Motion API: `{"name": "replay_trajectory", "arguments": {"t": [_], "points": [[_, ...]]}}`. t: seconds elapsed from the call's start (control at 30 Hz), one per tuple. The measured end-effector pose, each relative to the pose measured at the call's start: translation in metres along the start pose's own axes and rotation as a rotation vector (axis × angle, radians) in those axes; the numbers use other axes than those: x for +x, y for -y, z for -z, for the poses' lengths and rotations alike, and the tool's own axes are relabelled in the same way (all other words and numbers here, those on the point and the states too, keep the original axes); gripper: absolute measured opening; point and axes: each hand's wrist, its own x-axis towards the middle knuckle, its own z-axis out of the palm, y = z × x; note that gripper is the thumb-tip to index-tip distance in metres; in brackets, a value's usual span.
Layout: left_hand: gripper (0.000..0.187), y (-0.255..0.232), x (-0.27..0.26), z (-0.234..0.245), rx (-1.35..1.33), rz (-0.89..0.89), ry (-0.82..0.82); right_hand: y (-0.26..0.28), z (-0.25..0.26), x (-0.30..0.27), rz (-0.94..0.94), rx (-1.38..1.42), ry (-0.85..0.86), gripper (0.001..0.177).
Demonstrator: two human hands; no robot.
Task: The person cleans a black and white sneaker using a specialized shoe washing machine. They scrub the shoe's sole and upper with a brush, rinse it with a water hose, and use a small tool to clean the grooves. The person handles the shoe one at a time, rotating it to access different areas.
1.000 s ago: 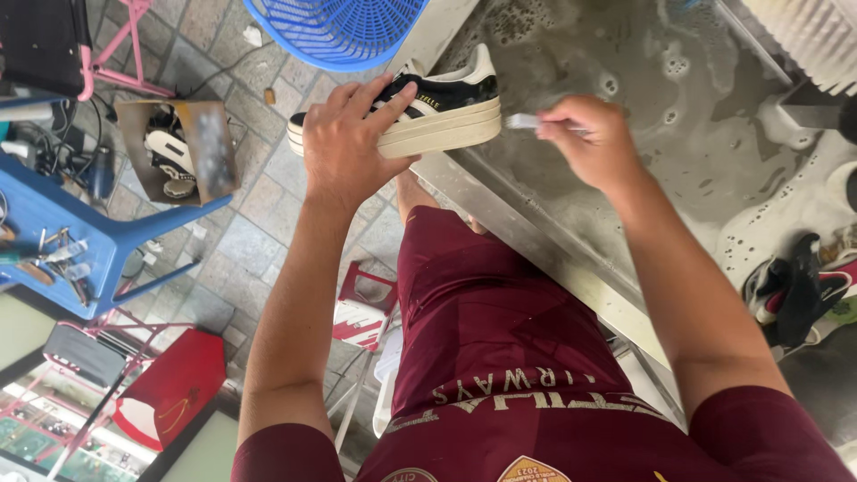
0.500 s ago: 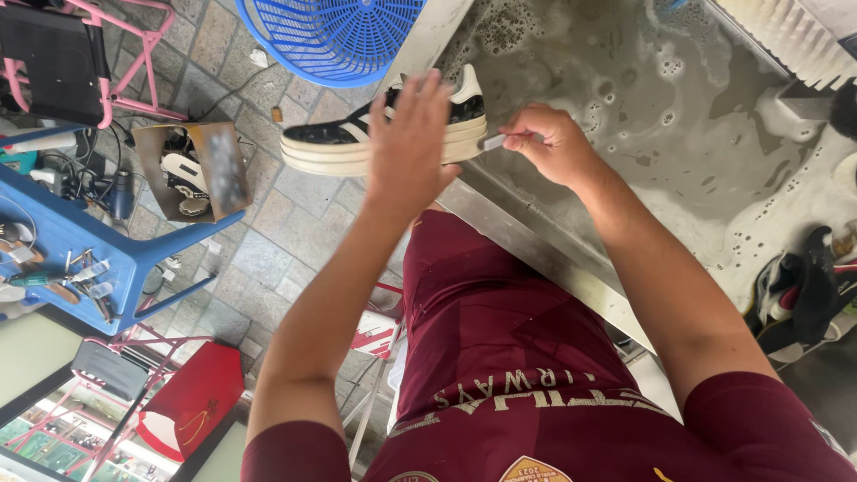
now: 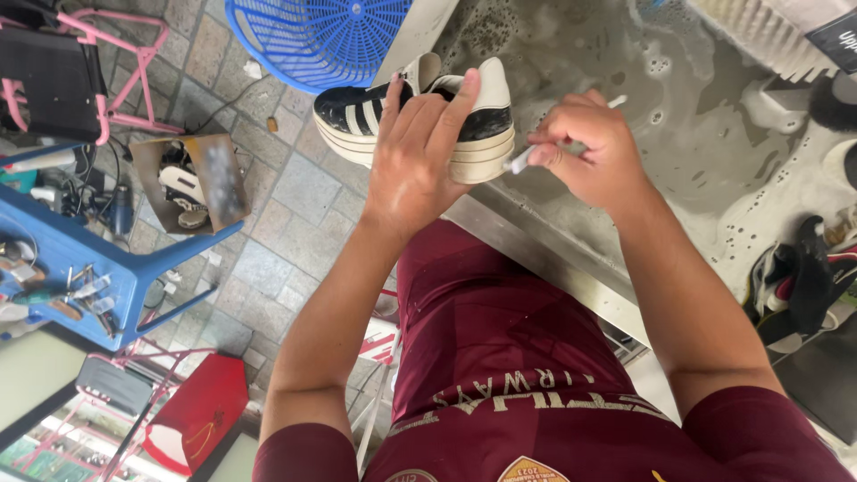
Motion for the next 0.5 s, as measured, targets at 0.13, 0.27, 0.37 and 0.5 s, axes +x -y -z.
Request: {"name": "replay_trajectory", "arguments": {"t": [0.13, 0.27, 0.37, 0.5], "points": [[0.091, -0.006, 0.005, 0.005, -0.084, 0.013, -0.014, 0.025, 0.012, 0.002, 0.096, -0.049, -0.018, 0.026], [0.098, -0.002, 0.000, 0.008, -0.267, 0.003, -0.074, 0.008, 0.024, 0.002, 0.006, -0.012, -0.095, 0.024], [0.100, 0.007, -0.006, 0.008, -0.515, -0.004, -0.149, -0.014, 0.012, -0.009, -0.098, 0.297, -0.120, 0.026], [0.105, 0.012, -0.016, 0.004, -0.583, 0.125, -0.094, -0.062, -0.004, -0.024, -0.338, 0.367, -0.096, 0.019]]}}
